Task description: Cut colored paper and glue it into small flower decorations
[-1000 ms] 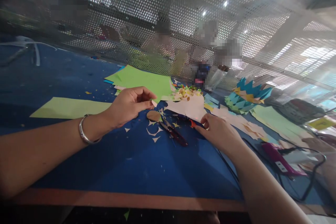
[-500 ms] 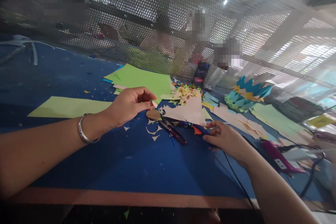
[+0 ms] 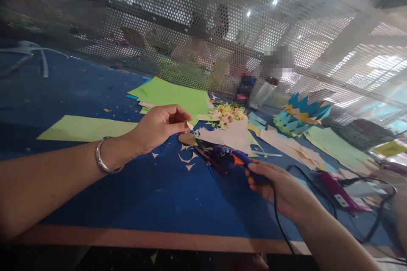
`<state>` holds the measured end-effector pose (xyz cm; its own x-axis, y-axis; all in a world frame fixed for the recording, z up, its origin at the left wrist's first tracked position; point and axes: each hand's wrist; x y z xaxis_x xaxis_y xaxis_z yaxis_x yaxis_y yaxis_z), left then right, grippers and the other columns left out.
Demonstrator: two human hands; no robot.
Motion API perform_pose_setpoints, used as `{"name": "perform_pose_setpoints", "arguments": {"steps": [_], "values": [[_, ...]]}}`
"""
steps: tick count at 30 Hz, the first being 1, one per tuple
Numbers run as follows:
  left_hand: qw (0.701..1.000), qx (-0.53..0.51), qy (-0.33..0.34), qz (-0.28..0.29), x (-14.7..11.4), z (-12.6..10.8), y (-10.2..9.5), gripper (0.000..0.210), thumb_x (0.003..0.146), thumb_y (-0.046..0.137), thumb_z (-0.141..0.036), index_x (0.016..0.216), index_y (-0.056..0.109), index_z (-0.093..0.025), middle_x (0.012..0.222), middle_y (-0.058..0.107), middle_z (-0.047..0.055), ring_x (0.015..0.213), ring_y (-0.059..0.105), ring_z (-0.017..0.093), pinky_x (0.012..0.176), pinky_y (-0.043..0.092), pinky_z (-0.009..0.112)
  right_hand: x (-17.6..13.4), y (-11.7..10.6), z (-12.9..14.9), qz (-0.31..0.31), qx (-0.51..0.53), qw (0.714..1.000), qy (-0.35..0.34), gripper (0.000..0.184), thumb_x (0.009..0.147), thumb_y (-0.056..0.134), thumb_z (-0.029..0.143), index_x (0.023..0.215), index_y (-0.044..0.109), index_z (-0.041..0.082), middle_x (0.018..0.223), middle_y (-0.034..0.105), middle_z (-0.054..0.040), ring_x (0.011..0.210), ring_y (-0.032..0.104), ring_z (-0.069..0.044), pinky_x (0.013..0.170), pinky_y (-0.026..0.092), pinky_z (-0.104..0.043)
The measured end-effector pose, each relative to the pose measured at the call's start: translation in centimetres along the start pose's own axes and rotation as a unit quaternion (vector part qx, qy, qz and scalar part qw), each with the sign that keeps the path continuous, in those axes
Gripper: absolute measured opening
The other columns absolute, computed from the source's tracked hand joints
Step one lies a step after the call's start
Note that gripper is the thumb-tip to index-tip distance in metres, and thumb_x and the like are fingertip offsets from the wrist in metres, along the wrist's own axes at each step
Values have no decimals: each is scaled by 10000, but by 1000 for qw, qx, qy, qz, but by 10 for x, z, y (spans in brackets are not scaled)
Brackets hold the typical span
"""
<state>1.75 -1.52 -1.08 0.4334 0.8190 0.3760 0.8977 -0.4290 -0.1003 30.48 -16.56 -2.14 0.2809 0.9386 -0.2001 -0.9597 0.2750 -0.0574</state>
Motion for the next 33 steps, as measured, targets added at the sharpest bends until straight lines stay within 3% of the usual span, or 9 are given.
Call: {"name": "perform_pose_setpoints", "arguments": {"steps": [2, 5, 7, 11, 15, 20, 25, 29, 33], "values": [[1000, -7, 4, -1, 0, -1, 0, 158, 746, 753, -184, 889, 691, -161, 785, 689, 26, 729, 654, 141, 704, 519, 300, -13, -3, -6, -30, 101, 989, 102, 129, 726, 869, 276, 791, 783, 205, 778, 671, -73, 577, 631, -140, 546, 614, -182], [1000, -6, 7, -1, -1, -2, 0, 164, 750, 756, -197, 896, 691, -156, 808, 697, 36, 749, 663, 149, 727, 525, 311, -35, -2, -11, 69, 142, 980, 118, 194, 768, 813, 357, 667, 723, 218, 703, 541, -65, 543, 505, -151, 489, 571, -263], [1000, -7, 6, 3, -2, -2, 0, 172, 751, 758, -196, 904, 690, -154, 814, 699, 35, 754, 661, 146, 737, 526, 310, -47, 4, -10, 104, 155, 978, 93, 217, 809, 761, 375, 676, 693, 219, 683, 465, -44, 538, 430, -145, 460, 506, -278], [999, -24, 7, 20, -3, -3, 2, 188, 761, 754, -182, 935, 686, -153, 808, 689, 21, 741, 651, 129, 707, 513, 280, -50, 21, -3, 148, 188, 970, 29, 224, 791, 778, 340, 700, 621, 210, 697, 425, -3, 567, 423, -116, 515, 457, -246], [999, -39, 18, 28, -3, -5, 2, 206, 752, 774, -193, 931, 679, -160, 802, 679, 12, 727, 642, 120, 690, 510, 266, -36, 37, 0, 139, 215, 966, -22, 179, 837, 747, 341, 944, 650, 236, 680, 361, 38, 543, 352, -94, 489, 401, -203], [998, -40, 28, 34, -4, -8, 3, 195, 755, 768, -198, 920, 669, -166, 793, 669, 4, 717, 637, 117, 693, 518, 264, -27, 48, 6, 110, 261, 957, -69, 233, 807, 788, 369, 934, 635, 248, 658, 307, 59, 517, 290, -85, 470, 379, -183], [998, -42, 23, 38, -5, -8, 6, 184, 756, 757, -195, 916, 668, -174, 794, 667, 1, 719, 636, 118, 685, 521, 261, -29, 53, 13, 118, 215, 964, -107, 241, 810, 763, 445, 918, 625, 281, 630, 247, 70, 470, 202, -101, 392, 288, -211], [997, -63, 17, 38, -6, -8, 7, 205, 751, 771, -209, 922, 667, -165, 797, 667, 6, 714, 635, 118, 674, 524, 257, -26, 59, 16, 127, 181, 965, -138, 207, 809, 735, 397, 800, 585, 254, 609, 276, 69, 443, 237, -91, 396, 274, -230], [998, -51, 29, 37, -6, -8, 8, 192, 772, 763, -203, 933, 665, -165, 806, 669, 8, 728, 644, 119, 695, 538, 258, -20, 61, 12, 113, 131, 974, -148, 127, 816, 671, 308, 768, 582, 232, 626, 403, 43, 463, 364, -101, 436, 289, -255]]}}
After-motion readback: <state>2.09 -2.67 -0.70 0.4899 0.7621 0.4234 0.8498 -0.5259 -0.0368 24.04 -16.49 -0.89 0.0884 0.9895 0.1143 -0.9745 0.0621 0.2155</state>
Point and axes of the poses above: each hand's wrist, its own x-axis towards the middle knuckle, its own y-axis out of the palm, z = x × y
